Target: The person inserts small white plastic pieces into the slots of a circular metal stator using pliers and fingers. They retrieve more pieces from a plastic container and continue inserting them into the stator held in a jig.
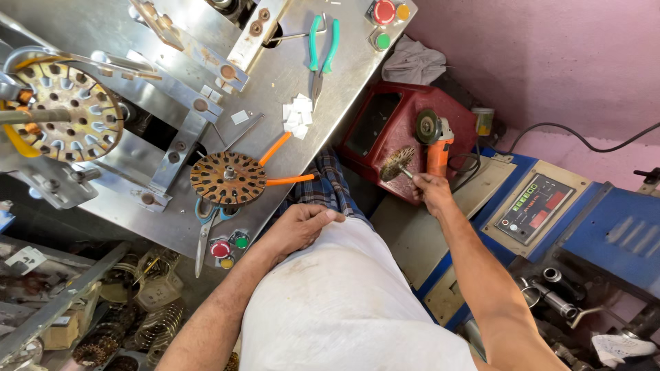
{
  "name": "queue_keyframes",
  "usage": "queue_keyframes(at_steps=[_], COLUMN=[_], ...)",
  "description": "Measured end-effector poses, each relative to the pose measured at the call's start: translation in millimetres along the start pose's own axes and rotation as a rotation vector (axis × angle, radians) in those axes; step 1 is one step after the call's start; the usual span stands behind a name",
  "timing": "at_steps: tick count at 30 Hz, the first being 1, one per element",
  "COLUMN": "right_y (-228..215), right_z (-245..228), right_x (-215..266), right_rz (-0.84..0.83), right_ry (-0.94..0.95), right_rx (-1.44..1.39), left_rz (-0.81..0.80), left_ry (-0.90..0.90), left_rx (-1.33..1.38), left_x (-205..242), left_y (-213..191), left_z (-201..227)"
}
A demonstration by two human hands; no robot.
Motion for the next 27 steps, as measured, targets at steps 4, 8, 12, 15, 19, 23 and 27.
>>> queue_keyframes(at_steps=[4,8,12,15,19,23,27], right_y=[12,44,65,79,102,128,142], right_z=[-20,-49,-64,-68,-80,-86,-96], right_x=[65,111,132,139,151,168,193], right_rz=[-0.319,-0.71,-0.865,-0.848,-0.947,-0.855,-1.185], right_ry=[-0.085,-0.177,-0.175,-0.158,-0.135,0.007,-0.05], right_rx=[-0.258,-0.497,-0.62,-0.66,-0.635,-0.723,-0.769], left_rz=[0.095,0.192,0.144,-0.079,-0.205,-0.296,-0.223], left_ry=[0.25,0.531,0.195,0.249,0.311,0.364,0.377], left_rx=[-0.115,-0.24,0.022,0.241,0.376,0.475,0.43], left_x=[3,4,18,42,67,86,99], left_y=[1,5,8,12,17,27,38], left_z=[8,23,33,43,49,56,61])
Point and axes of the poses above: each hand's wrist, its own x-axis away from the middle knuckle, its own y-axis out of the palm, z = x × y, the point moved 2 cm from there along -x, towards the middle knuckle, and after that the axes turned 6 degrees about -x, right-handed, at the moved point
